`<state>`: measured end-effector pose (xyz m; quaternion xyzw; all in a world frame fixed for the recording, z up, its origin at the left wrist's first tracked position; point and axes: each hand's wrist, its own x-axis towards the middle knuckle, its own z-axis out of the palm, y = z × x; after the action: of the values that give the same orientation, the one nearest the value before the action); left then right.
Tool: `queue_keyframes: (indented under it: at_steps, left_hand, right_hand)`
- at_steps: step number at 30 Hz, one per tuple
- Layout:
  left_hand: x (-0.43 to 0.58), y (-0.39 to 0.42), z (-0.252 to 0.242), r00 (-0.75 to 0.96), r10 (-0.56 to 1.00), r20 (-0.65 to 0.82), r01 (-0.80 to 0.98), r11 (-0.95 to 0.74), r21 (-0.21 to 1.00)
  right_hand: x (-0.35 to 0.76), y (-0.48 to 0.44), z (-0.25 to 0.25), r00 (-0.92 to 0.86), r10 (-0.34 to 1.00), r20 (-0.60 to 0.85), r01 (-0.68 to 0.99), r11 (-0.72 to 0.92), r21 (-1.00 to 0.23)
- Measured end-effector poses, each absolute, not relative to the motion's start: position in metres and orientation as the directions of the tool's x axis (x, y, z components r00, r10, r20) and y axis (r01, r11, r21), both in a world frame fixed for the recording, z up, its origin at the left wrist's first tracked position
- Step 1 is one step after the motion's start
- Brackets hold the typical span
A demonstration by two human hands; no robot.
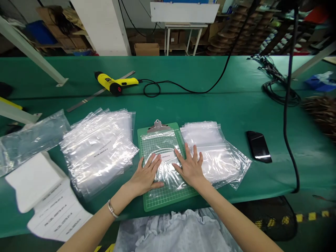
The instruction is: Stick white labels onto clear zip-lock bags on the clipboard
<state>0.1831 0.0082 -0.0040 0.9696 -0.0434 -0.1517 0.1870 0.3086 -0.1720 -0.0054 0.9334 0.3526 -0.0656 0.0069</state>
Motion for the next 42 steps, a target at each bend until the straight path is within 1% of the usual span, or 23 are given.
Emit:
queue_keyframes:
  at_steps: [2, 3, 6, 7, 9, 12, 16, 18, 19, 20, 22, 23, 25, 28, 30, 32, 34, 35, 36, 38, 39, 41, 42]
  left_hand:
    - [0.185, 0.016, 0.003, 0.961, -0.111, -0.254, 0.018, -0.891, 0.454]
    - [0.186, 0.019, 0.007, 0.975, -0.02, -0.222, 0.085, -0.887, 0.455]
    - [0.196, 0.027, 0.013, 0.91, 0.406, -0.084, 0.407, -0.839, 0.361]
    - [0.2, 0.028, 0.013, 0.86, 0.508, -0.05, 0.494, -0.802, 0.337]
    - [0.21, 0.03, 0.009, 0.792, 0.609, -0.032, 0.583, -0.742, 0.331]
    - [0.221, 0.032, 0.001, 0.764, 0.643, -0.052, 0.607, -0.69, 0.395]
    - [0.226, 0.032, 0.0, 0.802, 0.594, -0.067, 0.513, -0.627, 0.586]
    - [0.222, 0.031, 0.006, 0.839, 0.542, -0.053, 0.411, -0.567, 0.714]
    - [0.219, 0.031, 0.01, 0.853, 0.52, -0.036, 0.353, -0.526, 0.774]
    - [0.216, 0.033, 0.014, 0.86, 0.511, -0.014, 0.299, -0.481, 0.824]
    - [0.209, 0.044, 0.02, 0.839, 0.543, 0.034, 0.224, -0.402, 0.888]
    - [0.204, 0.053, 0.022, 0.81, 0.584, 0.055, 0.208, -0.374, 0.904]
    - [0.195, 0.08, 0.022, 0.719, 0.69, 0.083, 0.222, -0.341, 0.913]
    - [0.174, 0.135, 0.017, 0.533, 0.841, 0.094, 0.347, -0.318, 0.882]
    - [0.157, 0.168, 0.014, 0.439, 0.894, 0.084, 0.466, -0.307, 0.83]
    - [0.145, 0.187, 0.014, 0.381, 0.921, 0.08, 0.581, -0.306, 0.754]
    - [0.14, 0.188, 0.015, 0.345, 0.932, 0.113, 0.666, -0.328, 0.67]
    - [0.141, 0.182, 0.014, 0.339, 0.93, 0.143, 0.691, -0.349, 0.633]
    - [0.142, 0.174, 0.012, 0.356, 0.919, 0.171, 0.702, -0.384, 0.6]
    - [0.145, 0.157, 0.004, 0.466, 0.868, 0.173, 0.682, -0.477, 0.554]
    - [0.146, 0.15, -0.003, 0.574, 0.816, 0.06, 0.716, -0.537, 0.446]
    - [0.146, 0.143, -0.019, 0.675, 0.734, -0.073, 0.684, -0.587, 0.433]
    - [0.147, 0.143, -0.027, 0.683, 0.712, -0.161, 0.709, -0.594, 0.381]
  right_hand:
    - [0.307, -0.173, -0.007, 0.742, 0.659, -0.123, 0.661, -0.75, -0.026]
    - [0.306, -0.173, -0.008, 0.74, 0.661, -0.122, 0.663, -0.748, -0.027]
    - [0.304, -0.174, -0.01, 0.735, 0.669, -0.109, 0.67, -0.742, -0.035]
    - [0.304, -0.174, -0.01, 0.736, 0.669, -0.105, 0.67, -0.742, -0.036]
    - [0.304, -0.174, -0.01, 0.738, 0.665, -0.113, 0.665, -0.746, -0.044]
    - [0.305, -0.174, -0.011, 0.743, 0.654, -0.145, 0.651, -0.756, -0.07]
    - [0.309, -0.176, -0.013, 0.74, 0.663, -0.117, 0.645, -0.748, -0.159]
    - [0.314, -0.174, -0.011, 0.743, 0.666, -0.061, 0.628, -0.726, -0.281]
    - [0.318, -0.171, -0.009, 0.751, 0.659, -0.04, 0.601, -0.708, -0.371]
    - [0.321, -0.166, -0.005, 0.761, 0.647, -0.039, 0.556, -0.682, -0.476]
    - [0.325, -0.154, 0.003, 0.757, 0.645, -0.104, 0.425, -0.607, -0.671]
    - [0.325, -0.147, 0.008, 0.739, 0.659, -0.141, 0.367, -0.569, -0.736]
    - [0.321, -0.135, 0.016, 0.685, 0.71, -0.162, 0.334, -0.504, -0.797]
    - [0.312, -0.134, 0.025, 0.603, 0.792, -0.096, 0.434, -0.427, -0.793]
    - [0.32, -0.149, 0.029, 0.607, 0.791, -0.07, 0.47, -0.429, -0.771]
    - [0.346, -0.175, 0.032, 0.719, 0.693, -0.052, 0.445, -0.516, -0.732]
    - [0.384, -0.211, 0.036, 0.863, 0.501, -0.062, 0.354, -0.688, -0.633]
    - [0.405, -0.232, 0.038, 0.928, 0.367, -0.063, 0.282, -0.803, -0.525]
    - [0.424, -0.253, 0.041, 0.973, 0.215, -0.08, 0.174, -0.919, -0.354]
    - [0.453, -0.293, 0.046, 0.998, 0.014, -0.058, 0.0, -0.973, -0.23]
    - [0.463, -0.31, 0.047, 0.996, -0.068, -0.056, -0.078, -0.979, -0.19]
    - [0.478, -0.334, 0.046, 0.974, -0.222, -0.055, -0.228, -0.964, -0.141]
    - [0.483, -0.341, 0.044, 0.954, -0.294, -0.055, -0.299, -0.946, -0.126]
